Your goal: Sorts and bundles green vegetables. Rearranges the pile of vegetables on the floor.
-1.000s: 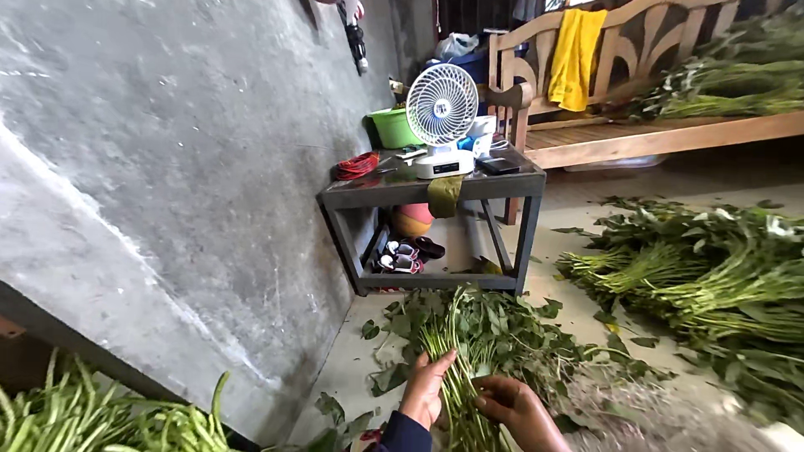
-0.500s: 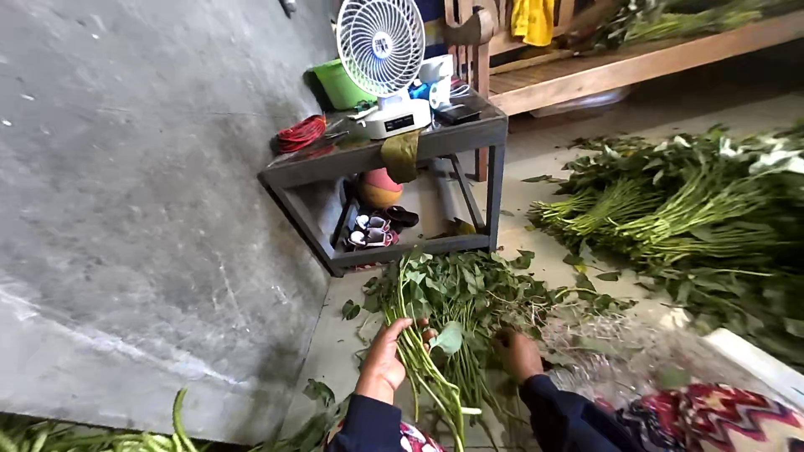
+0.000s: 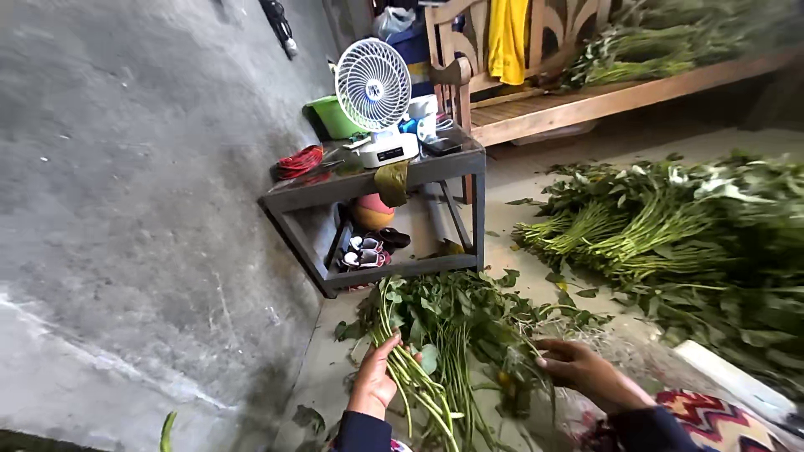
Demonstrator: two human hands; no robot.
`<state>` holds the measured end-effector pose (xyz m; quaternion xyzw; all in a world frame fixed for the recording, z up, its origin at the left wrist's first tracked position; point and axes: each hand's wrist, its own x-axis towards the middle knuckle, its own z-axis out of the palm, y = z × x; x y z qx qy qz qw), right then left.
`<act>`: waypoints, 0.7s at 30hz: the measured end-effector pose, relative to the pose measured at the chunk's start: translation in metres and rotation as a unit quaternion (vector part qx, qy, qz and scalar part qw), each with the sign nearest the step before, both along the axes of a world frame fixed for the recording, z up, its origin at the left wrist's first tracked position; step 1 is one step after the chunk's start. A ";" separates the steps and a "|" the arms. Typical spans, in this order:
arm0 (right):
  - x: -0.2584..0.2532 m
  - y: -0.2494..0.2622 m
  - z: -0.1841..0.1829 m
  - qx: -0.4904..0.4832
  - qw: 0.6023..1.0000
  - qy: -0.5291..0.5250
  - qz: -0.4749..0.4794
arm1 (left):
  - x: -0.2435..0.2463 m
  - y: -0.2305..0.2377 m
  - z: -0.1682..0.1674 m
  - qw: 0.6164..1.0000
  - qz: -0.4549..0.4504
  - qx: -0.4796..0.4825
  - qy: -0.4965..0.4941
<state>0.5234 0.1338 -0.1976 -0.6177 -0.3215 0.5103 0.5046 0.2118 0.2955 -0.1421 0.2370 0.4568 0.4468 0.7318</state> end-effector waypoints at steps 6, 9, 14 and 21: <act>-0.019 0.007 0.025 0.131 0.990 0.016 -0.058 | -0.001 -0.004 0.003 1.000 0.003 0.007 0.018; -0.053 0.027 0.019 0.156 0.983 -0.076 -0.065 | 0.003 -0.009 0.002 0.997 -0.011 0.058 0.052; -0.122 0.060 0.046 0.098 0.954 -0.279 -0.052 | 0.009 -0.012 -0.003 0.981 0.000 0.153 0.116; -0.164 0.103 0.071 0.072 0.931 -0.330 0.141 | 0.008 -0.011 -0.005 0.962 -0.054 0.216 0.156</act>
